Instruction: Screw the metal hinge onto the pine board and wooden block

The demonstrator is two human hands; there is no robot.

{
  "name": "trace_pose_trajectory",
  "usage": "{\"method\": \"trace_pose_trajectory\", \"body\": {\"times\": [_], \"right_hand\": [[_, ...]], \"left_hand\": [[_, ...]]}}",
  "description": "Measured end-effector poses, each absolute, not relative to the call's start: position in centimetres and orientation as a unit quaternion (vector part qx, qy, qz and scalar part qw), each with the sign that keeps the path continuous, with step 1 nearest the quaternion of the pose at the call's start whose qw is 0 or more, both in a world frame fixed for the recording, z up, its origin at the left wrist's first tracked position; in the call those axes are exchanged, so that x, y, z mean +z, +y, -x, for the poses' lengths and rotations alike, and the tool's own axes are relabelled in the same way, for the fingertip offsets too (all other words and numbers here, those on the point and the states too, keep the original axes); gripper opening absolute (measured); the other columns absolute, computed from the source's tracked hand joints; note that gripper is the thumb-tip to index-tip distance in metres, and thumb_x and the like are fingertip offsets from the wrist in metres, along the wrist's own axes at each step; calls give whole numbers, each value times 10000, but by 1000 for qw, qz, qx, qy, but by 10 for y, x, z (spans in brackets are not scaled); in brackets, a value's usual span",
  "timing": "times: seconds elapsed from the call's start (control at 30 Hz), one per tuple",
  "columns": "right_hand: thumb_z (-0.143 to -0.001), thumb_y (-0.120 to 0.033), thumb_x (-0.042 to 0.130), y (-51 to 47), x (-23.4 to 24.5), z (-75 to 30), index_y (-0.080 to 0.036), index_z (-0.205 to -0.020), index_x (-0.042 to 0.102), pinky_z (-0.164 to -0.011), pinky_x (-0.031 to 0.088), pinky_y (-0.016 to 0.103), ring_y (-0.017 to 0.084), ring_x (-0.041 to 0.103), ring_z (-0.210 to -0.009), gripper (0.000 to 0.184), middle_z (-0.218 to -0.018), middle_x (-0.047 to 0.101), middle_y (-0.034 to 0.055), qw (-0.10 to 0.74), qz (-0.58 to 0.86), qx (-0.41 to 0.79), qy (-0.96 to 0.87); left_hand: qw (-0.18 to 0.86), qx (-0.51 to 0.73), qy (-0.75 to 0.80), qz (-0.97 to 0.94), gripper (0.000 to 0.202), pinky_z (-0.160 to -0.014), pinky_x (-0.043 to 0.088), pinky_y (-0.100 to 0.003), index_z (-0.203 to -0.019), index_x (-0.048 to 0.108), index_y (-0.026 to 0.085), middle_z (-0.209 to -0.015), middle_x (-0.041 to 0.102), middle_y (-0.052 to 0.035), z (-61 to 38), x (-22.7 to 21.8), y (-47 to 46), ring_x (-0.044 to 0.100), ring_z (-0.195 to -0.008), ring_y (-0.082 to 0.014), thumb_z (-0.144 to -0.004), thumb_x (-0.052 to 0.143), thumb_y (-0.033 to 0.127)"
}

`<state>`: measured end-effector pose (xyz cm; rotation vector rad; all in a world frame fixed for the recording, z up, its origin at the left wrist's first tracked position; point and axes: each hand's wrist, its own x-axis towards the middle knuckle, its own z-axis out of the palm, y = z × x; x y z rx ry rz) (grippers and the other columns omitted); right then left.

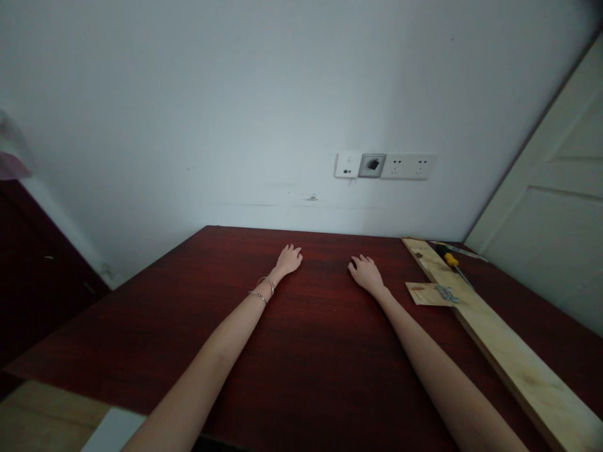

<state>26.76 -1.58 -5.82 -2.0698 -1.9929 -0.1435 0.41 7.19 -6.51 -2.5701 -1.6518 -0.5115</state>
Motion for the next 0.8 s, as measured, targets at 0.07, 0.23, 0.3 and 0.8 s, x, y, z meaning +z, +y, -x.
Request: {"method": "trace_pose_trajectory", "body": {"times": [0.07,0.23,0.3,0.8], "right_hand": [[-931,-308,327,-16,-58,-268,-42,-1300,528,-1092,233,378,275,408,-1312,498,-1355,514,211,134,712,-50,-688],[-928,-315,343,-17,-57,-269,-44,-1292,538,-1089,245,385,279,411,-1312,494,-1347,520,213,141,713,-45,-686],[-926,-315,353,-18,-56,-269,-43,-1285,544,-1083,260,389,281,421,-1306,489,-1343,522,217,147,712,-41,-685],[-855,-321,500,-108,47,-353,-74,-1346,456,-1052,366,363,258,498,-1247,551,-1340,537,175,187,671,-69,-714]], "left_hand": [[25,-156,-533,831,433,-1112,242,-382,-1295,527,93,-1365,499,-162,-4,-64,71,396,-1316,-271,-935,339,242],[28,-144,-540,829,443,-1112,247,-374,-1312,514,97,-1389,475,-157,-4,-61,69,382,-1327,-277,-941,332,258],[27,-141,-542,828,443,-1112,247,-373,-1315,512,104,-1391,474,-151,-4,-61,68,383,-1327,-274,-941,332,259],[-5,-120,-541,833,351,-859,458,-280,-1133,609,106,-1136,658,-145,-36,-3,95,619,-1046,-217,-925,356,231]]}}
